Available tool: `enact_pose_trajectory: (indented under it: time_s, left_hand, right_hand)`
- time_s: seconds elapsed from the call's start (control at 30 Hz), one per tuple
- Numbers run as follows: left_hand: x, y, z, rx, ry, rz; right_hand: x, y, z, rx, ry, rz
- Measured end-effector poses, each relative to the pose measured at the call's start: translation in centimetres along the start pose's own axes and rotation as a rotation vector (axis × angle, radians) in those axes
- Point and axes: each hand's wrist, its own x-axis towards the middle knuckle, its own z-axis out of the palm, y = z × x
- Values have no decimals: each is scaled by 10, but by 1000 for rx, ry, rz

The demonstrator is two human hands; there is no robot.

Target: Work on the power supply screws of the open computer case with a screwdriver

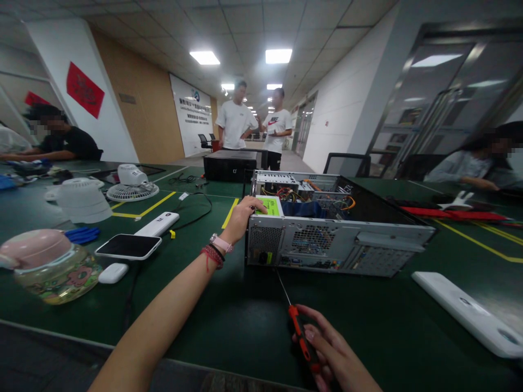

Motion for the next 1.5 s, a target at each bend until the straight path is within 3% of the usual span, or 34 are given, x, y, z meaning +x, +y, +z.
enact_pose_trajectory:
  time_s: [0.2,0.53,0.8,1.1,1.5]
  left_hand:
    - [0,2,-1,-16,2,-2]
    - [0,1,0,-28,8,7]
    - [1,1,0,-32,6,34]
    - [1,-1,1,-22,9,36]
    - [0,-1,0,-11,7,43]
  right_hand:
    - [-4,-2,-3,46,56,8]
    - [14,11,-16,-60,12,-97]
    - [13,17,-12,-97,17,-50]
    - [13,13,-16,-56,-118,-19]
    - [11,11,-14,-23,-66,18]
